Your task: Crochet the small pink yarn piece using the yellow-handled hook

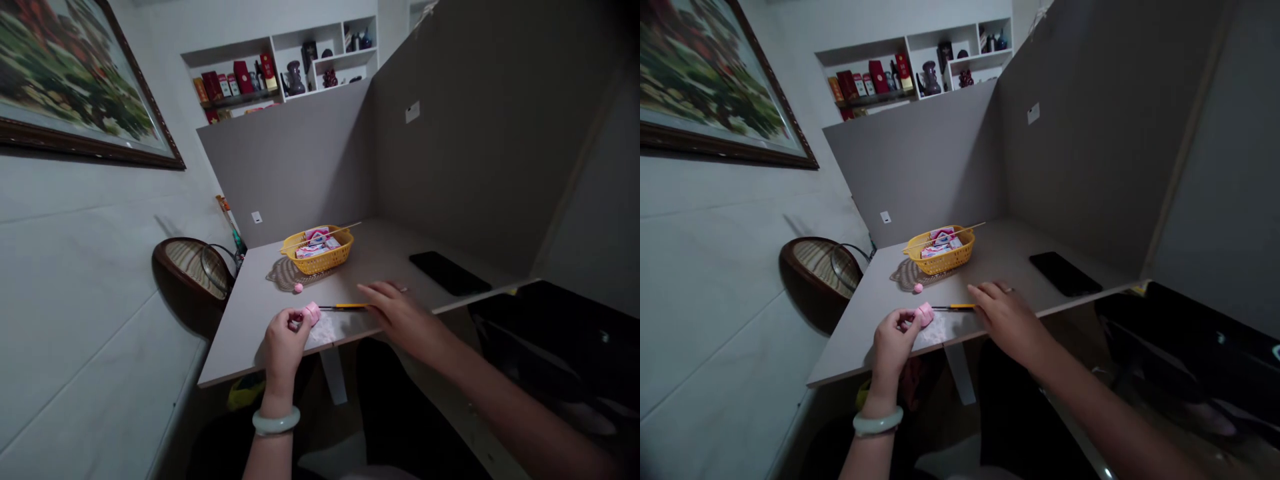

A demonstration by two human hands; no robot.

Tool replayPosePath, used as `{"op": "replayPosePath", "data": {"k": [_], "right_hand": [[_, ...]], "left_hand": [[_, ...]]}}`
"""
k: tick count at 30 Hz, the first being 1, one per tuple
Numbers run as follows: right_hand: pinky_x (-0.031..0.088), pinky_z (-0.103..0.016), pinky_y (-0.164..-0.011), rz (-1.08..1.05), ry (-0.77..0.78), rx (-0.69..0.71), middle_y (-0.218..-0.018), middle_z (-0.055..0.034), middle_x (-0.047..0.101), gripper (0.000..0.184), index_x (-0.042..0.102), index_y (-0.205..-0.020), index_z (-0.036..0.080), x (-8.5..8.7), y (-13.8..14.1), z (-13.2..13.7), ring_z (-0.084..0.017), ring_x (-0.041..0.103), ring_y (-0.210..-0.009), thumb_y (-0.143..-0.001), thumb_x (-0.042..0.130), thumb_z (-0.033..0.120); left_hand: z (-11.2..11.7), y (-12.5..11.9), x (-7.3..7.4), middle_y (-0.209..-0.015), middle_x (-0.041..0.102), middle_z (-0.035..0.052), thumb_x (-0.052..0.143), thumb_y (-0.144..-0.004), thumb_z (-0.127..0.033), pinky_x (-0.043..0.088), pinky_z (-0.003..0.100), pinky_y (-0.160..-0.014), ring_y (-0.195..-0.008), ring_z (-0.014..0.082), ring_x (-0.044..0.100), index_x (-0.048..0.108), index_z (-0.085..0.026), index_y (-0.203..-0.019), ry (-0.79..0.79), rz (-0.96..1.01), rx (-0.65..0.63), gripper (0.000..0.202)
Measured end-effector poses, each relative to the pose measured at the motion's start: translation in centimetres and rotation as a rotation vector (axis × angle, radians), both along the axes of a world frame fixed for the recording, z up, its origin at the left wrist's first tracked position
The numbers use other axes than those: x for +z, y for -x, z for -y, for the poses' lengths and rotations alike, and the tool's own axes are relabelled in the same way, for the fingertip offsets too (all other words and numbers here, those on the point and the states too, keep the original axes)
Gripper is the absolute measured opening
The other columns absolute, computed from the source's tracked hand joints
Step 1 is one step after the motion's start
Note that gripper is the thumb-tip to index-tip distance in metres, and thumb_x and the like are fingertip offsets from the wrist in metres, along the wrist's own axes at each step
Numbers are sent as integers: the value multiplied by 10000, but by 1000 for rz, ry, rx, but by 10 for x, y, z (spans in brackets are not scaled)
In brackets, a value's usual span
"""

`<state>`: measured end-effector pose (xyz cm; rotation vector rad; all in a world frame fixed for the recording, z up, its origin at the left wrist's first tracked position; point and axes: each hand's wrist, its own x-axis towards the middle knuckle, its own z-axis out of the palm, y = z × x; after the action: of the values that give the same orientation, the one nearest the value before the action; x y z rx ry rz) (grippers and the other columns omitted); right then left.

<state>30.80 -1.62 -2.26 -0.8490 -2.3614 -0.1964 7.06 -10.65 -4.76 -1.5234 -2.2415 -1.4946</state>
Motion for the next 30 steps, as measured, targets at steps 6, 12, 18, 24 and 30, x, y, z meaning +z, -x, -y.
{"op": "replayPosePath", "data": {"k": [6, 12, 18, 24, 30], "right_hand": [[443, -383, -824, 134, 44, -68, -987, -107, 700, 309, 689, -1113, 144, -23, 22, -17, -267, 607, -978, -905, 484, 43], [449, -345, -765, 52, 103, -176, -969, -127, 684, 274, 669, -998, 138, -27, 12, 11, -239, 645, -874, -951, 403, 89], [474, -291, -638, -113, 334, -28, -958, -64, 729, 261, 601, -1088, 189, -49, 20, 68, -204, 702, -774, -1015, 351, 217], [483, -270, -587, -33, 307, 22, -976, -74, 736, 334, 594, -1190, 173, -51, 28, 72, -195, 716, -741, -979, 339, 130], [453, -263, -520, 114, 268, -19, -892, -75, 726, 491, 489, -1406, 126, -40, 40, 76, -198, 703, -669, -934, 365, 71]], "left_hand": [[2, 0, -1, -806, 708, 42, 624, -829, -395, 481, 272, -679, -689, 165, 621, 699, -191, -856, -19, -25, -31, 219], [2, -1, 0, -783, 699, 38, 636, -827, -399, 468, 268, -656, -671, 162, 609, 700, -191, -841, -7, -29, -12, 218], [2, -2, 1, -784, 700, 32, 640, -825, -392, 457, 262, -651, -672, 157, 600, 696, -200, -829, 2, -27, -12, 200], [3, -2, 0, -785, 711, 48, 622, -838, -410, 465, 272, -655, -676, 167, 608, 695, -195, -836, 2, -26, -13, 226], [3, -2, 0, -802, 711, 46, 638, -830, -379, 475, 275, -670, -689, 166, 615, 696, -196, -837, -31, -76, -23, 192]]}}
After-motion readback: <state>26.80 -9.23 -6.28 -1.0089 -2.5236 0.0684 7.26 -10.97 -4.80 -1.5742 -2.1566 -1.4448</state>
